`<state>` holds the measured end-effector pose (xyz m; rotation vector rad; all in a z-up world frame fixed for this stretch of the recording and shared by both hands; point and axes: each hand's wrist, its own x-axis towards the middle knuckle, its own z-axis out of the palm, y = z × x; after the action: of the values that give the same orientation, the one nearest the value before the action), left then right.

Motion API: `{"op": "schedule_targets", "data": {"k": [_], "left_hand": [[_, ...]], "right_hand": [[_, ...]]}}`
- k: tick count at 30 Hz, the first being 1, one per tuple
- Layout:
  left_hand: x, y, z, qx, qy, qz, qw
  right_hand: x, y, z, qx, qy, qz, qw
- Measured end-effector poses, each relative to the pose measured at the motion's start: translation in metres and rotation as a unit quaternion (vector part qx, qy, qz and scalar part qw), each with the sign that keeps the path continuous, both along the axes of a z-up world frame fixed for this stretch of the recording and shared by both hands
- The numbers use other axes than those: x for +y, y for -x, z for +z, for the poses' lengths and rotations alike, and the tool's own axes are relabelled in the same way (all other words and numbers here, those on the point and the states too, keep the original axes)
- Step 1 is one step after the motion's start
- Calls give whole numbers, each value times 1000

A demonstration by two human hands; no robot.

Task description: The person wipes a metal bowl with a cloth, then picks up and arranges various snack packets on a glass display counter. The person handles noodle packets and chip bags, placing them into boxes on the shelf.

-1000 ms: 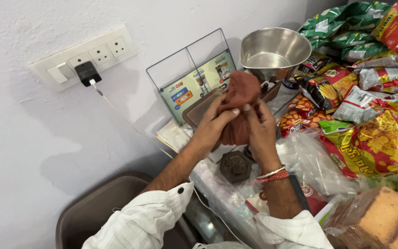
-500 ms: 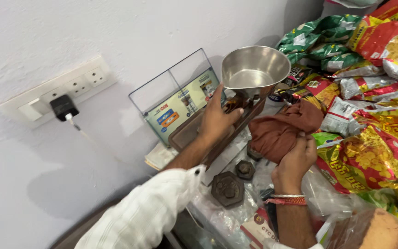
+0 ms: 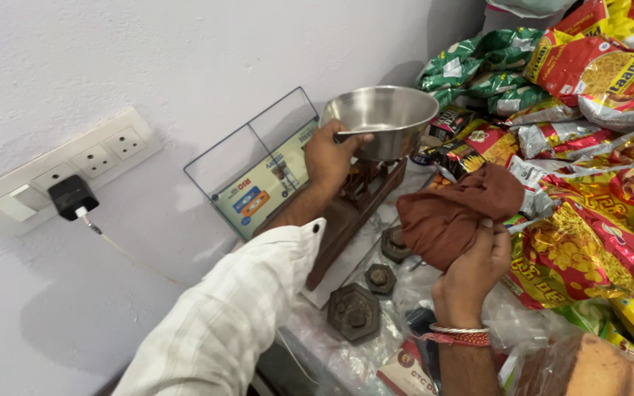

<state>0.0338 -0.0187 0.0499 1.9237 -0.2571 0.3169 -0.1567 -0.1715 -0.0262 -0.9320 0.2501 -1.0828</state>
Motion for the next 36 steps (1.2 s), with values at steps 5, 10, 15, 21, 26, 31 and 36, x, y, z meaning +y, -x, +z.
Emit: {"op": "schedule_targets", "data": {"k": [5, 10, 15, 21, 26, 31, 36], "left_hand": [[53, 48, 39, -173, 40, 24, 984], [133, 143, 61, -190, 5, 15, 982], [182, 238, 59, -139, -48, 17, 989], [227, 310, 44, -158, -60, 59, 984], [257, 359, 27, -106, 43, 57, 992], [288, 399, 25, -99, 242, -85, 961], [323, 418, 0, 122, 421, 27, 899]], "right_hand": [[9, 5, 29, -30, 22, 2, 999], [35, 23, 79, -1, 186, -52, 981], [96, 33, 133, 33, 512, -20, 858], [173, 72, 148, 13, 705, 412, 577], [215, 124, 127, 45, 812, 333, 478], [244, 153, 108, 15, 798, 266, 541], [245, 173, 99, -188, 856, 180, 447]]}}
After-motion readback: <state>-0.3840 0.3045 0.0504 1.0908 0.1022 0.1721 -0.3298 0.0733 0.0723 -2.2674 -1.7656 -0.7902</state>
